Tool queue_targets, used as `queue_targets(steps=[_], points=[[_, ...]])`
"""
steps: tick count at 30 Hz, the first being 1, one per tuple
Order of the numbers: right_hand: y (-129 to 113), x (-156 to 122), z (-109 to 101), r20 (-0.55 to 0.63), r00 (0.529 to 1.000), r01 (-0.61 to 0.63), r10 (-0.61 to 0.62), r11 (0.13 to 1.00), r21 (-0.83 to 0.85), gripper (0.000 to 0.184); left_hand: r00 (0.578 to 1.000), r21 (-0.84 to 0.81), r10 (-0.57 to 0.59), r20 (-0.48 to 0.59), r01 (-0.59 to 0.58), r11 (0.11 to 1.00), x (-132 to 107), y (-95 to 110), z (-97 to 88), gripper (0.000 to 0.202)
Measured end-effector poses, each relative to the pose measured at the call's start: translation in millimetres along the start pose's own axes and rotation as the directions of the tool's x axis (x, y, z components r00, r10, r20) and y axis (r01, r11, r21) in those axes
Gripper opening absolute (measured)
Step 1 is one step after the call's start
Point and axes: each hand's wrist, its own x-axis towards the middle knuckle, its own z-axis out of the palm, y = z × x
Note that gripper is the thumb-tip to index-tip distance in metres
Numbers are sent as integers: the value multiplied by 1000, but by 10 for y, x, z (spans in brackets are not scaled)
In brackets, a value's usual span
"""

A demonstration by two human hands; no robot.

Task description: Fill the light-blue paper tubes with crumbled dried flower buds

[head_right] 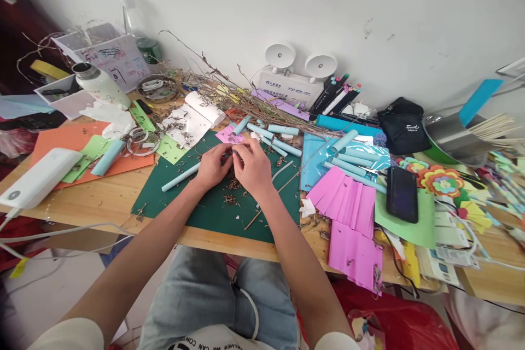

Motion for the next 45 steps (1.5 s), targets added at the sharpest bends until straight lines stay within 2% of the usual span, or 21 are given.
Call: queue_targets(steps=[3,7,12,17,23,28,32,39,41,45], points=[[-26,10,24,33,999,-21,22,999,-28,20,1000,-5,-6,8,6,1000,-2,1,-5,24],[-51,41,9,-42,998,-48,47,999,-15,21,1000,-4,3,15,-3,1000,-3,5,-8,22],[-34,47,-9,64,996,-65,68,997,-44,23,1000,14,8,11,-8,1000,2,-2,1,21],[0,18,-1,-43,998,-46,44,998,-41,26,1000,20,18,14,-19,1000,3,1,1,21],[-21,46,-22,114,993,-13,29,990,-139,33,1000,31,6,14,-6,999,7,3,-5,20],[17,90,-74,16,998,-62,62,998,8,29,999,28,23,24,-24,999,4,-7,-2,18],[75,111,-35,37,995,-95,93,994,60,21,999,20,2,38,-2,1000,4,-1,-2,19],[-71,137,39,58,998,-28,39,983,-179,10,999,-13,-7,46,8,1000,-1,12,-15,22],[-131,140,74,31,998,-55,63,978,-199,10,999,-10,-13,40,14,1000,0,13,-15,22],[-179,149,161,-84,971,-231,222,965,-123,14,999,-14,-15,44,15,1000,6,18,-17,17]])
